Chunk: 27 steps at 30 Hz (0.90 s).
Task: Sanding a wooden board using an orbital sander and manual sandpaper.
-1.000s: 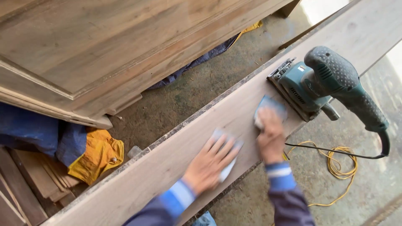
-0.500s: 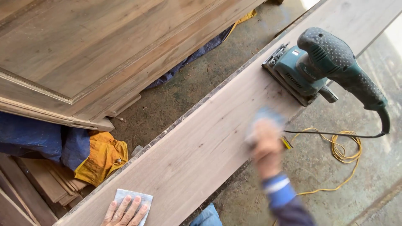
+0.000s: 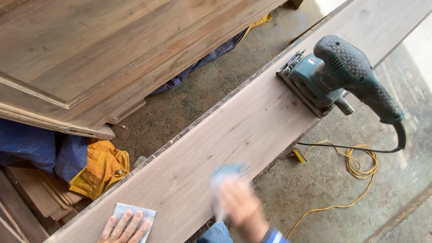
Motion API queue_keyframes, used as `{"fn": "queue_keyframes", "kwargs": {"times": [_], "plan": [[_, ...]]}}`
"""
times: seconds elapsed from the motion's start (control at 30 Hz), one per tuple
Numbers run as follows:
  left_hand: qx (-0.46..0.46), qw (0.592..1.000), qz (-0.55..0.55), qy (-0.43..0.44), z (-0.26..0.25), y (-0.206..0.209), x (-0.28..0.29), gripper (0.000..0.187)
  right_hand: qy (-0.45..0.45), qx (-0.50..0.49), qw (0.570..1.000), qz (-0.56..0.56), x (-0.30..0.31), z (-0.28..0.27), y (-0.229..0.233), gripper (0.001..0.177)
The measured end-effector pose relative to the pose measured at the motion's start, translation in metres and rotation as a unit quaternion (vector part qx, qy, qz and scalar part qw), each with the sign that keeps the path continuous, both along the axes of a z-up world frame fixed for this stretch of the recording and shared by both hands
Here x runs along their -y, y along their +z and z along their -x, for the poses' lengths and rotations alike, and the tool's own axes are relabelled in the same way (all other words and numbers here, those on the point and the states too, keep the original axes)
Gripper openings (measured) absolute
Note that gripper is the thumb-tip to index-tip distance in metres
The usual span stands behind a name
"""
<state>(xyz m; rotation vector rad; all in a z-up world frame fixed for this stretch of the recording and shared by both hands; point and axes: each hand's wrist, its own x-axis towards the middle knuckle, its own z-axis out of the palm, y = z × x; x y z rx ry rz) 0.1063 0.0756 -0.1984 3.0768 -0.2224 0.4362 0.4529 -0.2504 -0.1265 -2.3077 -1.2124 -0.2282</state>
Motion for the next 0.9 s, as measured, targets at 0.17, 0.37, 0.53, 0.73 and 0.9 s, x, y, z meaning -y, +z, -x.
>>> {"fn": "queue_keyframes", "kwargs": {"times": [0.17,0.37,0.53,0.73,0.9], "plan": [[0.015,1.0,-0.011,-0.007,0.002,0.004,-0.001,0.049,0.127,-0.027,0.991,0.019,0.036,-0.077,-0.026,0.021],[0.028,0.999,-0.027,-0.012,0.003,-0.001,-0.007,0.046,-0.076,-0.003,0.997,-0.004,0.009,-0.057,-0.023,0.019],[0.006,1.0,-0.02,-0.008,0.003,-0.003,-0.008,0.047,0.156,0.033,0.987,-0.002,0.011,-0.01,-0.027,0.036],[-0.02,1.0,0.015,0.004,0.008,0.005,-0.002,0.047,-0.064,-0.055,0.994,0.067,0.02,-0.111,-0.035,0.016],[-0.012,1.0,-0.013,0.002,0.005,0.005,-0.002,0.048,0.123,-0.018,0.991,-0.056,-0.017,0.033,-0.01,0.038]]}}
